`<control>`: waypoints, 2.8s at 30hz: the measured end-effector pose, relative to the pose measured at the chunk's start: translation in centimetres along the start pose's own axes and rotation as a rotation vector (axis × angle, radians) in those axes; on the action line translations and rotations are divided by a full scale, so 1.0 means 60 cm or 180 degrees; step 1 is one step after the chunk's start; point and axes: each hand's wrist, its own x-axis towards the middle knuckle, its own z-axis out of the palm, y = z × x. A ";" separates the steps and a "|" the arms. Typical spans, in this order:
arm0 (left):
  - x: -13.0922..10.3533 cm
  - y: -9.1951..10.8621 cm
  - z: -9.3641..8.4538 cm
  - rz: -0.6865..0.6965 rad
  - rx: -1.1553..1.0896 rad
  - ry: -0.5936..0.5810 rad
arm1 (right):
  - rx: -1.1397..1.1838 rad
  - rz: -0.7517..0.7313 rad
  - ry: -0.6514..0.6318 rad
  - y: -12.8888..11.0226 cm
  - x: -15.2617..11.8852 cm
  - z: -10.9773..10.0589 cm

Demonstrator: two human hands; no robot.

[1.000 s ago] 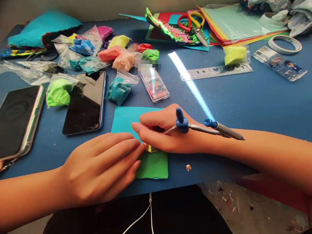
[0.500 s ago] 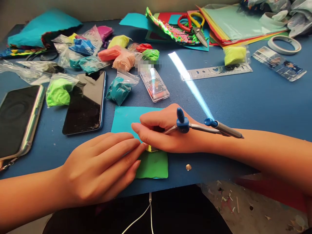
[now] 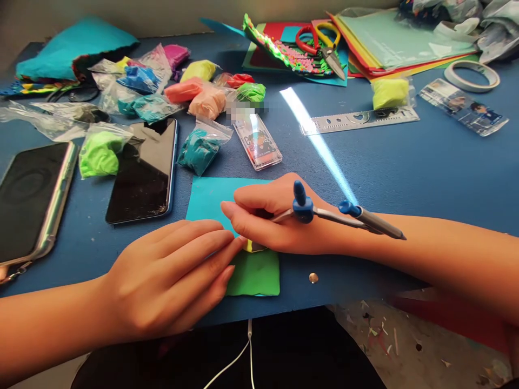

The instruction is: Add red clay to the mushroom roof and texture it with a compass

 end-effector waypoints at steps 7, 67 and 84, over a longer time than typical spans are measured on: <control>0.000 0.000 -0.003 -0.0004 -0.0016 -0.0026 | 0.0047 -0.0108 -0.0032 0.004 0.001 0.000; -0.003 0.003 -0.010 -0.0077 0.0111 -0.0012 | 0.0501 0.0378 0.1164 0.008 -0.002 0.004; 0.003 0.007 -0.008 -0.0125 0.0124 -0.0340 | 0.1317 0.0643 0.1256 0.028 0.015 -0.003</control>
